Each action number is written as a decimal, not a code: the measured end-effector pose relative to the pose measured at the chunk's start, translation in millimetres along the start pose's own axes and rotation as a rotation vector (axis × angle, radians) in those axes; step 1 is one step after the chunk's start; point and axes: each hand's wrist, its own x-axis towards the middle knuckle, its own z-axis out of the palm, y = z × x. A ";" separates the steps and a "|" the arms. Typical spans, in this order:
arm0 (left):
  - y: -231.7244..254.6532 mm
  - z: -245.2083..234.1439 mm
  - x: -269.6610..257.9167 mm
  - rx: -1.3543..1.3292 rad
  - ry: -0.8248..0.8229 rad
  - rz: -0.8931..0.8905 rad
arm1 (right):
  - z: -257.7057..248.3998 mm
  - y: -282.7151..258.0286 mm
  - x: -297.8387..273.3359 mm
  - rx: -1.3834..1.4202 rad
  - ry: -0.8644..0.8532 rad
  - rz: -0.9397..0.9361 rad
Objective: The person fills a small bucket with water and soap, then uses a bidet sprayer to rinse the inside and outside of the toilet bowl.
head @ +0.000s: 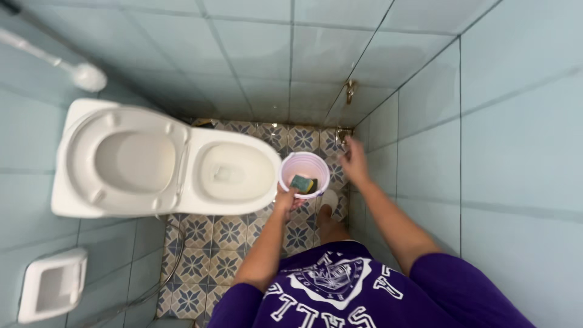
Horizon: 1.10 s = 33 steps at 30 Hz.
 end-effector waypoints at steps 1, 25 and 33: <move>3.0 21.8 19.0 0.009 0.010 -0.016 | -8.8 22.2 40.8 -0.110 0.054 -0.122; 37.3 203.0 370.5 0.258 -0.266 0.012 | -12.9 67.3 294.8 -0.213 0.217 -0.641; 31.8 205.0 383.3 0.187 -0.248 0.055 | 71.0 244.2 268.5 0.251 0.384 0.200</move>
